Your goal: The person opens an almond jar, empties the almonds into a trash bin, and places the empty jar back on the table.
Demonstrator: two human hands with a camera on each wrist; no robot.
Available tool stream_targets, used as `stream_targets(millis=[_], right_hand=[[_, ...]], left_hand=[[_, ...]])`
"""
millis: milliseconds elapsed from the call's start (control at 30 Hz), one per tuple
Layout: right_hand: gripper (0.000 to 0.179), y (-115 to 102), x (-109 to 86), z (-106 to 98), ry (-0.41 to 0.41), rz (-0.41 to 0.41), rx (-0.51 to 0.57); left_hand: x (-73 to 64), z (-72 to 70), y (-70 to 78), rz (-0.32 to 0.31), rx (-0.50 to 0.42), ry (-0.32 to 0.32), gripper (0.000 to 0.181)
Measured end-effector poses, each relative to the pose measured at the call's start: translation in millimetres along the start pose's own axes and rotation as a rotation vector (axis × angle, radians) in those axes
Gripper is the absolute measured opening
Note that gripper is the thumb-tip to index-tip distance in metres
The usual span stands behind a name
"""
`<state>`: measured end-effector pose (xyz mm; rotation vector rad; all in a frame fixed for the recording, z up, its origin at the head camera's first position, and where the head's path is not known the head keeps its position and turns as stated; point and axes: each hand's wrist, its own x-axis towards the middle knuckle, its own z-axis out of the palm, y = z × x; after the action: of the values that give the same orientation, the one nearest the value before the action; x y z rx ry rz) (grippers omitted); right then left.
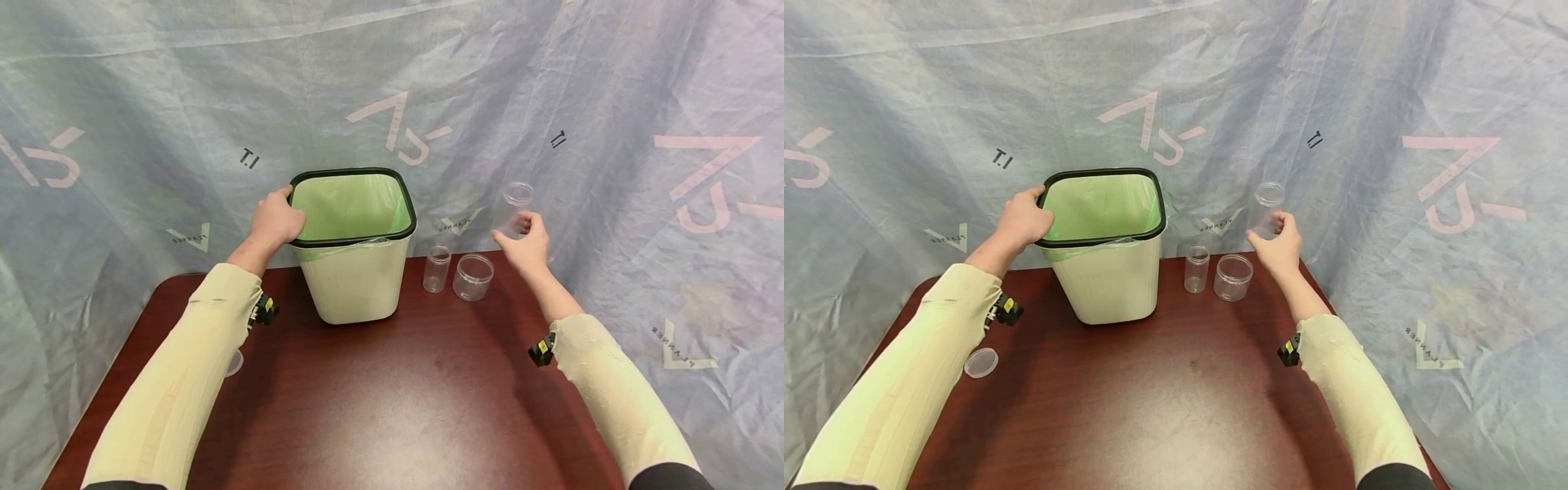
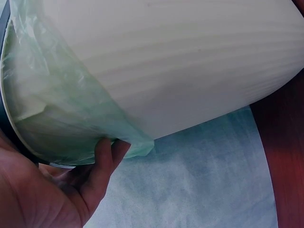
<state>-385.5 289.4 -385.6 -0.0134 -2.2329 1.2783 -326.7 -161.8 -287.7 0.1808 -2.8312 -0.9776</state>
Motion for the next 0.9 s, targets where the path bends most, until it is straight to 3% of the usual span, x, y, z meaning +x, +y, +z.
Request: stream_targets(millis=[367,633,900], right_hand=[[0.059,20,1.2,-5,-0.023,0.084,-0.102],[0.064,44,-2.8,1,-0.071,0.153,-0.163],[0.065,58,-2.4,2,-0.089,0.156,-0.203]], left_hand=[[0.5,-2.1,2.9,0.005,-0.006,0.007,0.07],[3.4,7.0,-6.4,-0.003,0.001,0.001,0.069],[5.6,10.1,-11.5,-0.009,-0.011,0.006,0.07]])
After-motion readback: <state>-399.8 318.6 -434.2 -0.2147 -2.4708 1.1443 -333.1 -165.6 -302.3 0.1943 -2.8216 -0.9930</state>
